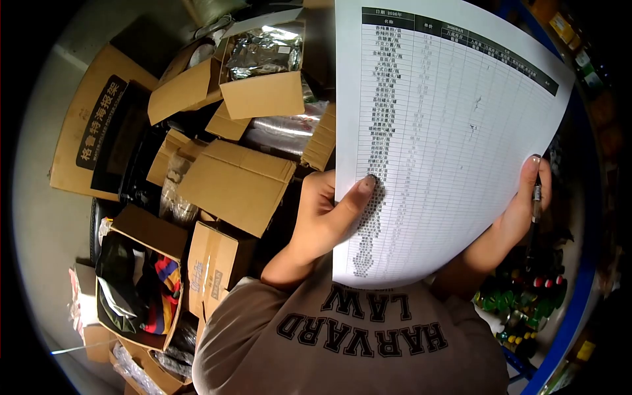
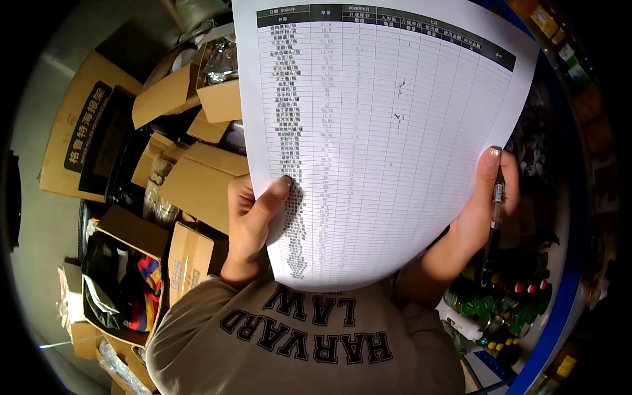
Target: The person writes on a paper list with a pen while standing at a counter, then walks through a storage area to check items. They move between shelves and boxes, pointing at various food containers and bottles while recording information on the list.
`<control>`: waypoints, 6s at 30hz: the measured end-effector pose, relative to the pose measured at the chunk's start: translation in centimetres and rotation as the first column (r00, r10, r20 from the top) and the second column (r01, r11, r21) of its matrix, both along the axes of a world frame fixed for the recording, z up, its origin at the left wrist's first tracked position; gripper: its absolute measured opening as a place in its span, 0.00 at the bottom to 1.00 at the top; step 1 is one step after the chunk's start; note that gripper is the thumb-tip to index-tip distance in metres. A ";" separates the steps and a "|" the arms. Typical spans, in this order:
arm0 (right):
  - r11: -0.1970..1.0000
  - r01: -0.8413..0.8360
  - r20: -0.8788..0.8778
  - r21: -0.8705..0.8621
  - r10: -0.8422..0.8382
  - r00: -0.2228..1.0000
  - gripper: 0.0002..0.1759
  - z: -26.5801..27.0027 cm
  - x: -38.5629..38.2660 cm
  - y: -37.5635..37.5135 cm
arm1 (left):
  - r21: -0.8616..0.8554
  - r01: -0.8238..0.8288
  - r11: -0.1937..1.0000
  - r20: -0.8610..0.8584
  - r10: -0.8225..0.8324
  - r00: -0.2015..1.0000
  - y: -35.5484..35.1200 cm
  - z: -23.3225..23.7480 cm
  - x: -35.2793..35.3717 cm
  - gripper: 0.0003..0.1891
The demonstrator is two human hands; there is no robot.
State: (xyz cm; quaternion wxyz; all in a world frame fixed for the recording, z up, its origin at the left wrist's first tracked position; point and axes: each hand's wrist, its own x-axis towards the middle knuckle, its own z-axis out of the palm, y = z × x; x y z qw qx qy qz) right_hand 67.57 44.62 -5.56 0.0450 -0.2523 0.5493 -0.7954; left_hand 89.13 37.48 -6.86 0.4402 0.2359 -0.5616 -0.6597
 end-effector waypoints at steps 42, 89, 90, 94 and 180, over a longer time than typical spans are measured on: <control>0.996 0.082 -0.145 0.041 -0.075 0.987 0.14 0.3 -0.7 -0.3 | -0.031 -0.020 0.999 0.084 0.022 0.996 0.0 0.4 -0.4 0.13; 0.921 -0.383 -0.929 0.068 0.199 0.312 0.09 6.4 4.1 4.9 | -0.145 0.057 0.988 0.075 -0.046 0.996 -0.5 3.5 0.4 0.18; 0.933 -0.354 -0.928 0.064 0.186 0.322 0.12 6.0 4.7 5.4 | -0.169 0.055 0.984 0.078 -0.042 0.996 -0.5 3.6 0.3 0.18; 0.942 -0.336 -0.965 -0.002 0.086 0.246 0.21 5.8 5.2 5.5 | -0.163 0.055 0.985 0.000 -0.056 0.998 -0.3 3.3 -0.2 0.19; 0.995 -0.039 -0.067 0.095 0.046 0.997 0.14 -1.0 0.2 0.8 | -0.125 0.002 0.992 0.104 0.011 0.994 -0.7 2.9 0.5 0.19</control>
